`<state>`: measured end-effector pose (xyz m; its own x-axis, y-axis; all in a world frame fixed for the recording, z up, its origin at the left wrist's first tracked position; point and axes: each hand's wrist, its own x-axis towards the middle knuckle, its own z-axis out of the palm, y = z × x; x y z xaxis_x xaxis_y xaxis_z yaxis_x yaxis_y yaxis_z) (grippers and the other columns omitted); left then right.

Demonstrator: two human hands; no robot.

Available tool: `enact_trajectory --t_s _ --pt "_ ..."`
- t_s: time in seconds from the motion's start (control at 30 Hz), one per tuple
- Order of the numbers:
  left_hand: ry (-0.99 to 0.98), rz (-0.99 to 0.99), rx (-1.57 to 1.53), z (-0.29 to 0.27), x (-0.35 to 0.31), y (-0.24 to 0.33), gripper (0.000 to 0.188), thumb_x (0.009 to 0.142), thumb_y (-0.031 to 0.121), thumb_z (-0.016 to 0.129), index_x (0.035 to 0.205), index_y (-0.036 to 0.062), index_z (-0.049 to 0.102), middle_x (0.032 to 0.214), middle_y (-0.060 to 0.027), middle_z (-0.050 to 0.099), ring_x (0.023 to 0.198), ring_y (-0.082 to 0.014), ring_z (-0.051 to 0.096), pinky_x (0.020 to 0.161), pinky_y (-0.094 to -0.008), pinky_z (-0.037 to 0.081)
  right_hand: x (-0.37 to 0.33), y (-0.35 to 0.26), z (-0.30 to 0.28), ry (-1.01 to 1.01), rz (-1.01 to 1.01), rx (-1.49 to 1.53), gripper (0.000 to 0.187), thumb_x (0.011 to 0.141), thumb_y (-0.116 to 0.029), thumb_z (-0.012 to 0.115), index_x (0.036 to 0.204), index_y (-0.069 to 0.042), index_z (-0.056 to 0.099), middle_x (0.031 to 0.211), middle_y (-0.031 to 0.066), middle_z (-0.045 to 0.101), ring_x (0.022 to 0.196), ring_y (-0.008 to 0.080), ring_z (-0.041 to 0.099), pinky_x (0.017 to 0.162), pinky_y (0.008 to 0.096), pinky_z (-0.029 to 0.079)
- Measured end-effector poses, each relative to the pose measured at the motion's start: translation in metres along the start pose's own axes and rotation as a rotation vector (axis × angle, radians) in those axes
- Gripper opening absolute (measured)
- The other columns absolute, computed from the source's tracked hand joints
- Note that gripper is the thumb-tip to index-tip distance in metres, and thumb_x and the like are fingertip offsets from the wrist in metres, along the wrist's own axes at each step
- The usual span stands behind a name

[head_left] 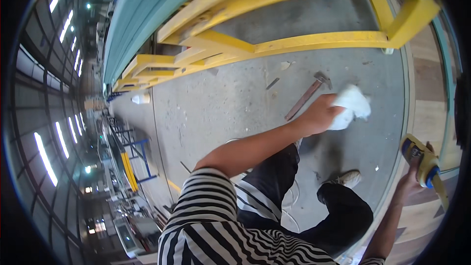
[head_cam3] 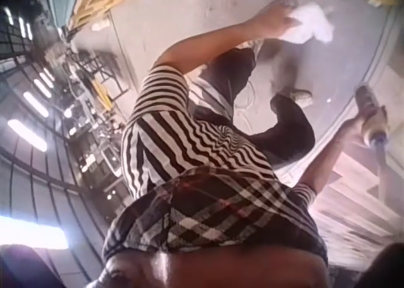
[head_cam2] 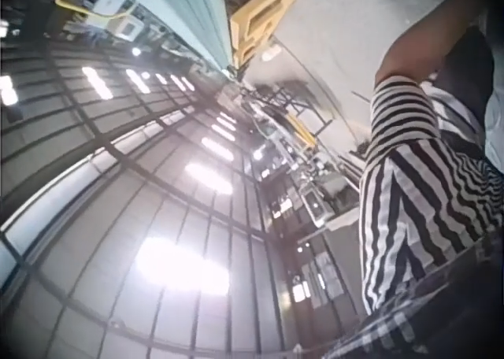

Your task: Cleaning the nozzle of a glue bottle and using a hammer to tap components on an assembly frame.

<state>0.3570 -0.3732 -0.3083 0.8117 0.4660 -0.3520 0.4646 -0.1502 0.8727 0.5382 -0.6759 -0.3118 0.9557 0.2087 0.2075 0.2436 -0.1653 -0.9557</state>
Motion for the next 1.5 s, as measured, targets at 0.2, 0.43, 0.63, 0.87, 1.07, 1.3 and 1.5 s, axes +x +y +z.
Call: enact_trajectory --t_s 0.2,0.43,0.63,0.87,1.07,1.3,1.5 --pt "0.83 -0.228 -0.497 -0.161 -0.155 -0.014 0.028 0.099 0.015 0.061 0.124 0.001 0.059 0.098 -0.0047 0.067 0.085 -0.0123 0.06 0.071 -0.0323 0.051 -0.044 -0.149 0.053 -0.347 0.17 0.138 0.079 0.081 -0.019 0.08 0.143 -0.001 0.033 0.142 0.0219 0.048 0.133 0.0335 0.047 0.114 0.0455 0.036" --pt "1.156 -0.034 -0.723 -0.383 -0.175 -0.024 0.037 0.104 0.009 0.047 0.141 0.0026 0.046 0.135 -0.0144 0.058 0.121 -0.0277 0.06 0.105 -0.0449 0.048 -0.115 -0.239 0.09 -0.682 0.207 -0.079 0.073 0.074 -0.024 0.087 0.129 -0.002 0.046 0.126 0.014 0.053 0.113 0.0233 0.054 0.1 0.0367 0.045" --pt "0.815 0.069 -1.072 -0.464 -0.127 -0.153 0.042 0.099 0.015 0.062 0.137 0.0034 0.049 0.119 -0.0092 0.064 0.104 -0.0224 0.065 0.081 -0.0356 0.058 -0.169 -0.294 0.192 -0.814 0.195 -0.189 0.071 0.066 -0.001 0.08 0.128 -0.003 0.046 0.125 0.0127 0.053 0.113 0.0229 0.055 0.1 0.036 0.046" --pt "0.986 -0.21 -0.611 -0.403 -0.072 -0.2 0.022 0.093 0.018 0.071 0.11 0.0042 0.066 0.087 -0.0019 0.067 0.066 -0.0099 0.058 0.056 -0.0324 0.05 -0.206 -0.35 0.302 -0.932 0.225 -0.198 0.073 0.068 0.0 0.08 0.131 -0.004 0.043 0.129 0.0134 0.053 0.115 0.0231 0.056 0.102 0.0362 0.046" --pt "0.74 -0.116 -0.751 -0.371 -0.078 -0.175 0.025 0.092 0.018 0.071 0.105 -0.0034 0.068 0.087 -0.0117 0.072 0.081 -0.0144 0.066 0.073 -0.031 0.052 -0.219 -0.347 0.337 -1.068 0.198 -0.215 0.081 0.069 -0.003 0.085 0.134 -0.005 0.035 0.134 0.0167 0.051 0.119 0.025 0.053 0.104 0.0392 0.046" --pt "0.803 -0.524 -0.318 -0.23 -0.079 -0.352 0.029 0.093 0.02 0.067 0.115 0.0012 0.064 0.101 -0.0172 0.071 0.087 -0.0312 0.069 0.078 -0.0398 0.054 -0.23 -0.267 0.342 -1.22 0.169 -0.162 0.088 0.076 -0.015 0.086 0.14 -0.009 0.026 0.137 0.0241 0.047 0.128 0.0329 0.051 0.108 0.046 0.045" --pt "0.606 -0.403 0.35 -0.16 0.0 -0.437 0.025 0.088 0.018 0.066 0.111 0.0085 0.065 0.116 -0.0136 0.066 0.111 -0.0334 0.06 0.091 -0.0478 0.047 -0.21 -0.19 0.343 -1.212 0.071 -0.217 0.09 0.077 -0.027 0.087 0.14 -0.007 0.025 0.134 0.0243 0.049 0.124 0.0342 0.054 0.105 0.0465 0.048"
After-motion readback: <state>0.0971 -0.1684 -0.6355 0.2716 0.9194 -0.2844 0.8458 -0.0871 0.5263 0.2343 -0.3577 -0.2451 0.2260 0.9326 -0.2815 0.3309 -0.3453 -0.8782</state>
